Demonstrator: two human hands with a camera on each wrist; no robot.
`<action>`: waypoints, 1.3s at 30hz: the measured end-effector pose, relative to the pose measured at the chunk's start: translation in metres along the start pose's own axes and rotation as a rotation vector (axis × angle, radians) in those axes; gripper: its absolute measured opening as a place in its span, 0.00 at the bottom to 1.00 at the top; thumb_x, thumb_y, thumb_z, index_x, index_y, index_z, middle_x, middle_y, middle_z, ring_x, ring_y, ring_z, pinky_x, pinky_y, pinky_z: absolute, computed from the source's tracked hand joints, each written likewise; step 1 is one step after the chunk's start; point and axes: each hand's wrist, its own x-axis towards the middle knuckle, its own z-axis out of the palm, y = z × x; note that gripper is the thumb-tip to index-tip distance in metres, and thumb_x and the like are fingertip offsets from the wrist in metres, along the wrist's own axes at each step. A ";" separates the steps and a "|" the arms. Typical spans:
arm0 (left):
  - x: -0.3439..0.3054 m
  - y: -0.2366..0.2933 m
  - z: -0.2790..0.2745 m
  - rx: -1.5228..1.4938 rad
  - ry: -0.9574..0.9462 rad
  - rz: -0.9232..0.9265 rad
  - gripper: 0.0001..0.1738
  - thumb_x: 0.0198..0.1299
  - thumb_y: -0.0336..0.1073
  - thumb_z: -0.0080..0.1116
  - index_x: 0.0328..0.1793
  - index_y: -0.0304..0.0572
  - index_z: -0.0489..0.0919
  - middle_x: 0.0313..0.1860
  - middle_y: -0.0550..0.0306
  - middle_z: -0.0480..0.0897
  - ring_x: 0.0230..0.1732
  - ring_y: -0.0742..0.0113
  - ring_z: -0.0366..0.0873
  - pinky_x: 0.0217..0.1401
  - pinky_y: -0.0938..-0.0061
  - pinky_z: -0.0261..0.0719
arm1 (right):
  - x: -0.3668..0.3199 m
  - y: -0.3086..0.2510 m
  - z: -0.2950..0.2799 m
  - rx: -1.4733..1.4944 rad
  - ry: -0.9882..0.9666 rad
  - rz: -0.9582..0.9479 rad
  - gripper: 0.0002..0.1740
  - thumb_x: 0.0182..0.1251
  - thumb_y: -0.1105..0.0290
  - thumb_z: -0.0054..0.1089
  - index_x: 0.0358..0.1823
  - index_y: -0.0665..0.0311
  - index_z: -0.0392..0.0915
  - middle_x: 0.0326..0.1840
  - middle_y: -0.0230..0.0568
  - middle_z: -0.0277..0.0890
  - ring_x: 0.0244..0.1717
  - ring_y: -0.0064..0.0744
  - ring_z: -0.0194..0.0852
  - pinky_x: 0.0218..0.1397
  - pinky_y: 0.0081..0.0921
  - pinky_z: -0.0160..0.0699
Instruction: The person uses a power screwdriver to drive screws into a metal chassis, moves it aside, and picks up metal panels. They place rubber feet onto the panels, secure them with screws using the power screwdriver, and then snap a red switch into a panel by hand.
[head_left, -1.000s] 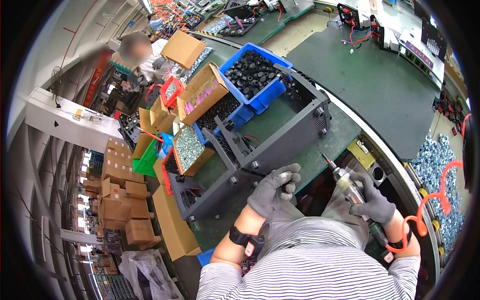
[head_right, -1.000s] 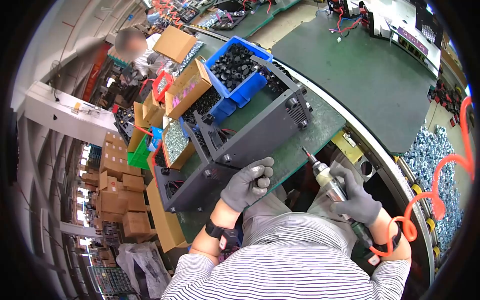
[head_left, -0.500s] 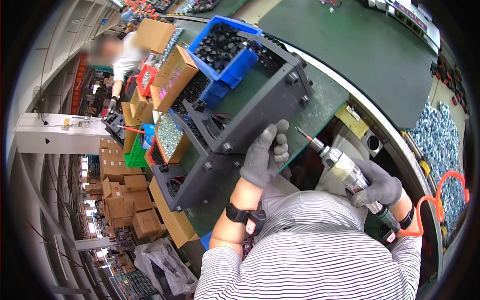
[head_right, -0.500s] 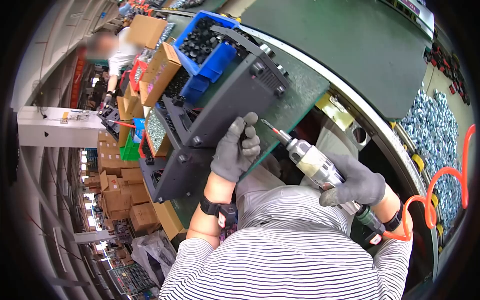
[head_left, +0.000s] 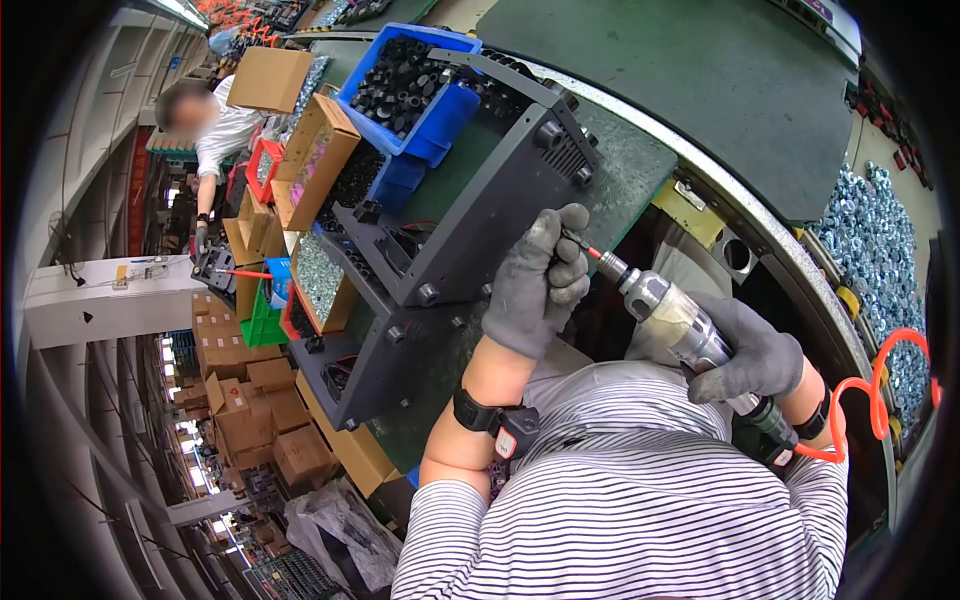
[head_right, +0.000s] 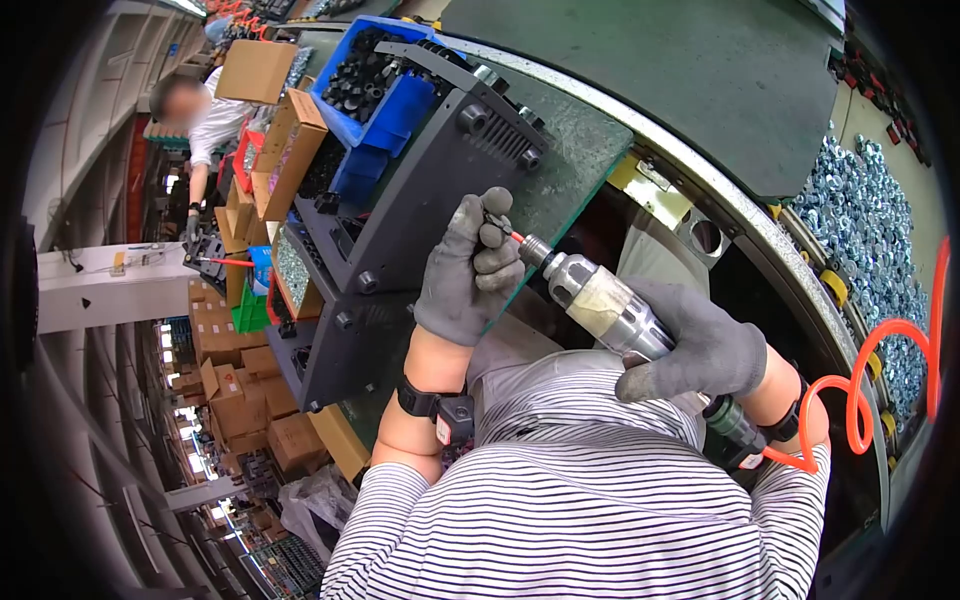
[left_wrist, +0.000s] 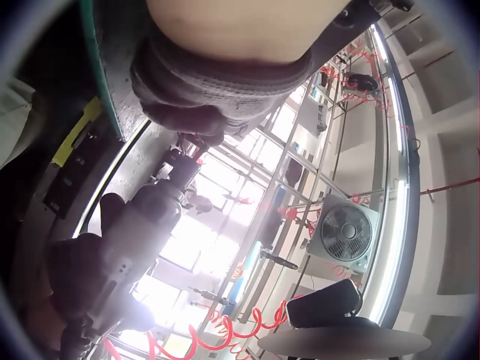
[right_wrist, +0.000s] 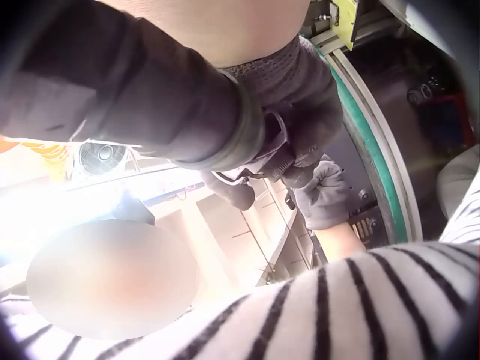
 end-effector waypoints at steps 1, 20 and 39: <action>0.000 0.000 0.001 -0.016 0.002 0.000 0.18 0.68 0.44 0.48 0.51 0.37 0.74 0.24 0.67 0.75 0.18 0.83 0.57 0.16 0.89 0.57 | 0.001 -0.001 0.001 0.003 0.002 0.006 0.38 0.41 0.68 0.74 0.56 0.69 0.68 0.37 0.31 0.70 0.37 0.22 0.67 0.43 0.22 0.69; -0.004 0.047 0.049 1.671 0.145 1.046 0.17 0.66 0.45 0.50 0.35 0.39 0.80 0.31 0.57 0.81 0.33 0.66 0.78 0.37 0.73 0.74 | 0.007 -0.061 -0.012 -0.128 0.248 0.079 0.33 0.39 0.64 0.70 0.50 0.67 0.71 0.33 0.28 0.68 0.35 0.21 0.65 0.41 0.19 0.68; 0.040 0.068 0.051 2.344 0.591 0.909 0.23 0.66 0.48 0.45 0.24 0.41 0.76 0.24 0.49 0.76 0.27 0.49 0.75 0.32 0.58 0.73 | 0.029 -0.076 -0.014 -0.092 0.264 0.116 0.37 0.44 0.64 0.69 0.57 0.70 0.69 0.37 0.30 0.69 0.37 0.20 0.65 0.43 0.20 0.69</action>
